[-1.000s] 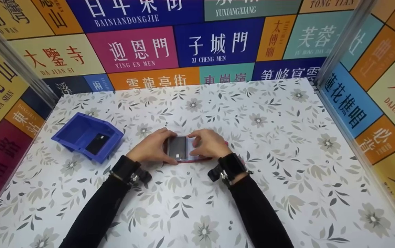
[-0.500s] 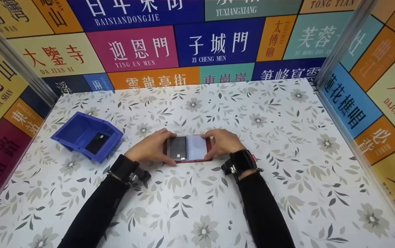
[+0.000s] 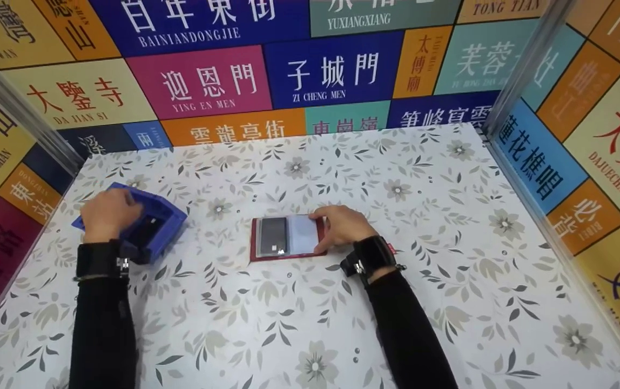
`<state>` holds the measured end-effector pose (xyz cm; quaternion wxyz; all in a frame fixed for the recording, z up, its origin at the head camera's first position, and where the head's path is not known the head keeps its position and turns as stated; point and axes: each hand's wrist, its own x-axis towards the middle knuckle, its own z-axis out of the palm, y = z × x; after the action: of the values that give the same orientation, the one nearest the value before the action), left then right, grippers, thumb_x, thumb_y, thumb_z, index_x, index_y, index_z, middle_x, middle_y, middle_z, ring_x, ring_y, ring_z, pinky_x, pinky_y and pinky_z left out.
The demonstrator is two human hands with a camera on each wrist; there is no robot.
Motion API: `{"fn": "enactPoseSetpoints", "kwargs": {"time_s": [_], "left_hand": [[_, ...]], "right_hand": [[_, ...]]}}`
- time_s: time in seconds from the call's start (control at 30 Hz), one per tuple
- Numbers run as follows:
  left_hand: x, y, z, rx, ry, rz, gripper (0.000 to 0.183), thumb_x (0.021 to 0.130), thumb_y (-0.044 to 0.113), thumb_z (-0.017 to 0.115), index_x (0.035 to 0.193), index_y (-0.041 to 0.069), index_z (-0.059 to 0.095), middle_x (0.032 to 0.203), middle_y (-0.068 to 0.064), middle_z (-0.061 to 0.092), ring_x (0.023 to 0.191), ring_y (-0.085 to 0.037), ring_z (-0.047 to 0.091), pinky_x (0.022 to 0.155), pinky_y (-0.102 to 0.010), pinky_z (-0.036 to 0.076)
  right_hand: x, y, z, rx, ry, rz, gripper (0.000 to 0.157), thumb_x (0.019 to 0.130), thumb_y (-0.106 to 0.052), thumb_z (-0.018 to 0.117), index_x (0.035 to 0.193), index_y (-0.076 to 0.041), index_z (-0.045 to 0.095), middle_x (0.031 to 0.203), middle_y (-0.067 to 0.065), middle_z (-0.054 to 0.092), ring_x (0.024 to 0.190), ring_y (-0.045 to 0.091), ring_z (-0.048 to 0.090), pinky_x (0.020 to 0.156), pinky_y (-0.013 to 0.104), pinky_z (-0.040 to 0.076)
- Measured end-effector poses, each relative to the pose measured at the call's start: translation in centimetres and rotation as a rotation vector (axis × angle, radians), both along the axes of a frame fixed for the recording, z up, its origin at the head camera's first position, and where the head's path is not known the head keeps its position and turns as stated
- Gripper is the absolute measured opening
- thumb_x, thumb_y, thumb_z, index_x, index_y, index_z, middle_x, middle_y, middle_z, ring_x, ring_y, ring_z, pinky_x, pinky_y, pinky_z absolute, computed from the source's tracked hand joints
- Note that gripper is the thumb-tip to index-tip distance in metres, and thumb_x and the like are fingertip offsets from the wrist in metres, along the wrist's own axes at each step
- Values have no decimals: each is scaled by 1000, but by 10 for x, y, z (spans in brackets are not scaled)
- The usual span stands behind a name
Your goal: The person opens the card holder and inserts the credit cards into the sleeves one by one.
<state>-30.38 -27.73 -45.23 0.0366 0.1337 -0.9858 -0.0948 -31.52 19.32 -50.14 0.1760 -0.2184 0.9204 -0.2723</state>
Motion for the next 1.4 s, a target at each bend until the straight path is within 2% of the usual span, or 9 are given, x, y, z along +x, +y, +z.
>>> {"fn": "enactPoseSetpoints", "kwargs": {"time_s": [0.1,0.13,0.2,0.43,0.57,0.83,1.07,1.27,1.4], "left_hand": [[1,-12,-13,-3,-305,-96,58,86,31,67,128,-8,60,131,-34,62,116,-52,62,97,-66,50],[1,-13,-16,15,-360,-116,61,85,31,67,131,-8,59,135,-34,60,120,-51,60,100,-66,48],[0,-12,-19,45,-402,-133,58,84,29,64,129,-8,61,134,-32,61,119,-49,60,101,-65,48],[1,-9,-18,136,-360,-150,40,82,21,64,107,-9,69,114,-30,67,97,-41,63,91,-58,54],[3,-8,-17,169,-345,-157,40,80,21,64,104,-11,68,112,-31,67,96,-43,63,91,-58,55],[2,-4,-16,154,-351,-117,59,83,25,64,124,-17,60,129,-40,59,118,-55,59,98,-63,53],[-2,3,-18,148,-286,-101,43,88,11,59,123,-13,64,132,-38,60,121,-54,59,98,-64,53],[-3,-4,-15,169,-215,-147,42,92,8,50,124,-16,63,131,-40,60,120,-56,59,101,-64,49],[-1,-13,-7,220,-148,-176,51,95,10,41,139,-15,52,140,-40,53,129,-57,52,110,-65,42]], "right_hand": [[0,-1,-3,-8,-11,10,86,69,-26,97,145,-14,60,83,4,67,72,16,59,65,31,48],[1,-1,-3,-13,-13,9,86,68,-26,97,145,-14,61,83,4,66,72,16,58,65,31,48],[1,-1,-2,-20,-12,11,85,69,-25,97,145,-15,61,82,4,66,72,17,58,66,31,48],[-2,2,-2,-20,-4,10,85,68,-25,97,145,-14,61,82,4,66,73,17,59,67,31,48],[-2,1,-2,-27,-5,14,86,68,-25,97,145,-15,61,85,4,66,75,17,58,69,32,48],[-1,3,-3,-51,-7,13,84,70,-25,96,145,-13,61,85,6,66,76,17,58,72,32,47],[0,6,-4,-56,-33,-2,85,70,-24,96,146,-13,59,85,7,66,75,18,58,69,33,48],[-1,4,-4,-52,-37,7,85,70,-25,96,146,-13,59,86,7,66,75,18,58,69,33,48],[-2,2,-3,-36,-36,9,84,71,-26,96,146,-15,59,83,5,65,74,18,58,68,32,48]]}}
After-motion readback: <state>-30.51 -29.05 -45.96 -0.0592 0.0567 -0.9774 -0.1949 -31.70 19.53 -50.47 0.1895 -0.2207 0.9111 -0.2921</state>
